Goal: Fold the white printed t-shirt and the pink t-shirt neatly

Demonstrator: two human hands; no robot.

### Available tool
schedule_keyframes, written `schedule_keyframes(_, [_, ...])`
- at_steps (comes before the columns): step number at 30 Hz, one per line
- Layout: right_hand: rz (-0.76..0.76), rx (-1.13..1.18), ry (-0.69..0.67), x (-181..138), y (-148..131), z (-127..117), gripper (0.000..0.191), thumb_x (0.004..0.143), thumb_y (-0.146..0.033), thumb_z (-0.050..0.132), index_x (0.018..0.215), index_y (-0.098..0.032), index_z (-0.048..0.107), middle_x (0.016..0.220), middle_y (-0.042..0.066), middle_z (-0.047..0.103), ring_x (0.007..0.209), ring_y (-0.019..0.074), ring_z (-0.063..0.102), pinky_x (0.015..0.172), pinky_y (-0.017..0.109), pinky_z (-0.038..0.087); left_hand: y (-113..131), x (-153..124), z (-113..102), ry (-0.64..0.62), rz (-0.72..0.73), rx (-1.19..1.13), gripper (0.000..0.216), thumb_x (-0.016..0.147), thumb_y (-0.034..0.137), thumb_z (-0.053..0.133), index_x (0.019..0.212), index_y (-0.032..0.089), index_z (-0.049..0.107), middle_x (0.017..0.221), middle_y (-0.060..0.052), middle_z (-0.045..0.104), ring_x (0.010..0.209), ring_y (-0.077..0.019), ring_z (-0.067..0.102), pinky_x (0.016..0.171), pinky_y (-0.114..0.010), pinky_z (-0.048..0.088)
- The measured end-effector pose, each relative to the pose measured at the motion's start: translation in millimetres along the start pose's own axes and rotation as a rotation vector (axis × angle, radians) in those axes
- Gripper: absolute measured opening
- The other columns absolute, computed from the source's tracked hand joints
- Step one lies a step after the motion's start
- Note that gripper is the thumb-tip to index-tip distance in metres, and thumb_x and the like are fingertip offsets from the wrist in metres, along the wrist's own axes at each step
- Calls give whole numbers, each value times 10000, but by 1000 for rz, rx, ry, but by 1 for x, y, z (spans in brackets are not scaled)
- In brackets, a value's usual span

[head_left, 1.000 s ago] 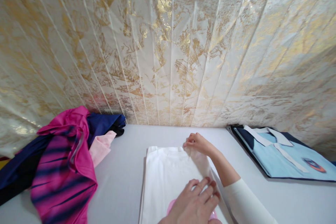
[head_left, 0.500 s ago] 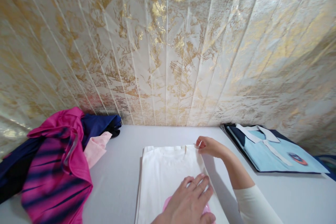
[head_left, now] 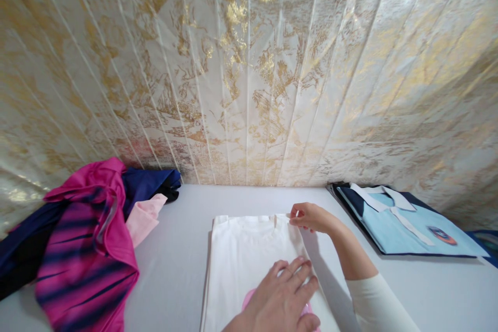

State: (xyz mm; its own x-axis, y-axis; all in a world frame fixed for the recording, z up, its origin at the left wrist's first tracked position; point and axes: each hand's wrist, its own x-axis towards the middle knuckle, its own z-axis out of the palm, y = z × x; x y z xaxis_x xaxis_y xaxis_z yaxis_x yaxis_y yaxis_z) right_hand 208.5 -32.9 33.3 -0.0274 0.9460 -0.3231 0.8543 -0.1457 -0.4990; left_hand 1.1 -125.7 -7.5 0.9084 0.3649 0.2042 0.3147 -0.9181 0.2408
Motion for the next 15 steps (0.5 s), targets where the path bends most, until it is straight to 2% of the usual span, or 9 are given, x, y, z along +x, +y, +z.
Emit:
schedule_keyframes(7, [-62,-2,53,-3,-8,-2,182,731,-108,600,889,-197,600,740,-14,665,571,103,582,509,187,397,1,0,0,26,53,44,416,1002,463,370,1282,184,499,1426,-60,479,1349,-216,357,1003,-326,334])
schedule_keyframes(11, [-100,-26,93,-1,-5,-2,186,722,-58,558,842,-188,612,715,-23,641,594,99,572,550,193,379,1,2,-1,15,72,69,412,1009,437,359,1292,164,481,1442,-60,462,1353,-202,344,1007,-332,324])
schedule_keyframes(15, [-75,-65,127,4,-3,4,200,688,-21,555,786,-182,624,709,-20,633,587,101,559,552,200,349,2,3,-3,-13,83,47,420,1016,417,349,1325,150,447,1459,-65,442,1364,-202,329,1021,-354,323])
